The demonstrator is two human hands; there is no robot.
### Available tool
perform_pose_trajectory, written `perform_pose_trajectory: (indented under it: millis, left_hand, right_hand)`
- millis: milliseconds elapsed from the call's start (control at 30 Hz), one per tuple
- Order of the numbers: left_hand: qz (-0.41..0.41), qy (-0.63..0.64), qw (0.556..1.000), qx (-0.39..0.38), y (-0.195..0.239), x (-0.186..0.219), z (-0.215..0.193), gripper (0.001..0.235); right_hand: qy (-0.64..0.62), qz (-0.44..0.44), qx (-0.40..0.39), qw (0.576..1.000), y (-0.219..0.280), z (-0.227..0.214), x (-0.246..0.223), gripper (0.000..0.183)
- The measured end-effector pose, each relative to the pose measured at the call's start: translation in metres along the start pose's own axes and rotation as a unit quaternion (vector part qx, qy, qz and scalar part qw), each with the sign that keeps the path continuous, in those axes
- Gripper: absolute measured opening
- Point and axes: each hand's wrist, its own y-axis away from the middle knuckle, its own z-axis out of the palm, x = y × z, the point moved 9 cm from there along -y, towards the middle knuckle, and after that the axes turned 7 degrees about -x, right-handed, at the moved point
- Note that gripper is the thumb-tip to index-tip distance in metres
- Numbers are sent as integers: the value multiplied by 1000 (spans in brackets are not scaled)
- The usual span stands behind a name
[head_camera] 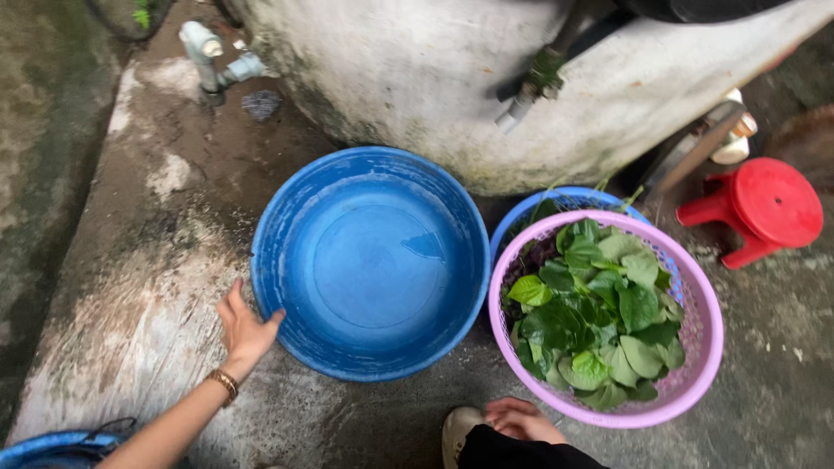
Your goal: The person fills a blue basin with water from a tap and then transfers leafy green vegetables from a purple colander into the basin. They wash the vegetables by hand under running water, agitating them in the water, and then transfer the cleaned vegetables back into the purple colander.
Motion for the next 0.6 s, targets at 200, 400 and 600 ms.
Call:
perform_pose_trajectory:
  millis: [200,400,600]
  left_hand:
    - [250,-52,965,51,-13,111,-41,54]
    - [249,-81,962,80,-60,199,-88,17]
    - [284,96,935,189,-157,218,-151,9]
  right_hand:
    - [230,-150,-115,955,-39,115,-172,28]
    - [474,-414,-31,776,-49,257,-419,16]
    - [639,-594,69,484,-104,365,-567,7]
